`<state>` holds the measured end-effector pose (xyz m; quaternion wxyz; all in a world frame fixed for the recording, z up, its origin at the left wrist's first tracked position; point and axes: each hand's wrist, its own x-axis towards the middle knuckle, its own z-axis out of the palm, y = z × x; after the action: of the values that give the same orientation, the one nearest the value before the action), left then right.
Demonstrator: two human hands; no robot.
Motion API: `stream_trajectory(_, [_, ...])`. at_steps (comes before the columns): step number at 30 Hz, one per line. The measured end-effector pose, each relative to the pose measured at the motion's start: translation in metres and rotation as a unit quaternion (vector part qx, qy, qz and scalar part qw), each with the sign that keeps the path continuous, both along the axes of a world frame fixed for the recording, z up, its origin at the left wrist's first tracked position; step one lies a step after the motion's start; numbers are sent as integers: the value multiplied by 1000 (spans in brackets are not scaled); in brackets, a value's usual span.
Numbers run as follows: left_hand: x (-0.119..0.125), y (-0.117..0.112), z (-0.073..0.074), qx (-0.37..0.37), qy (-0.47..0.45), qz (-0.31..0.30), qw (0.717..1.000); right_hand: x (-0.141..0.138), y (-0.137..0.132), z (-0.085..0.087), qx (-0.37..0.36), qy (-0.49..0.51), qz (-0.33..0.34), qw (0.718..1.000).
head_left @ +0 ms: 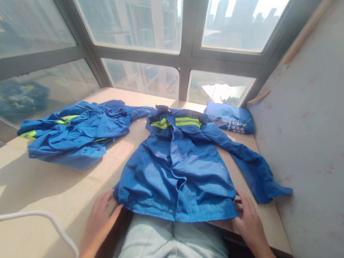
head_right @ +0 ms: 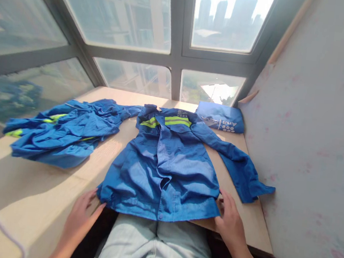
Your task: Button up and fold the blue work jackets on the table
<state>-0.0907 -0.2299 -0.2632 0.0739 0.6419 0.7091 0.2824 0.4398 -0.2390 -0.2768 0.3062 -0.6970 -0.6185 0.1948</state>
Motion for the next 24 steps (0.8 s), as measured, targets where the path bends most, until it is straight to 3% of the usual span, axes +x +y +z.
stream_trajectory(5, [-1,1,1,-4,33,-61,998,-3,2,-1,-45,64,-58,995])
stream_trajectory(9, [15,9,2,25,87,-53,994,-7,7,18,14,42,-69,997])
stream_trajectory(15, [34,33,11,26,148,-126,981,-22,35,76,118,-8,-53,992])
stream_trajectory(21, [31,49,37,4,153,-141,978,-34,62,137,-10,-128,-84,988])
stream_trajectory(24, [13,50,60,23,97,-94,991,-32,68,161,-44,-188,-73,979])
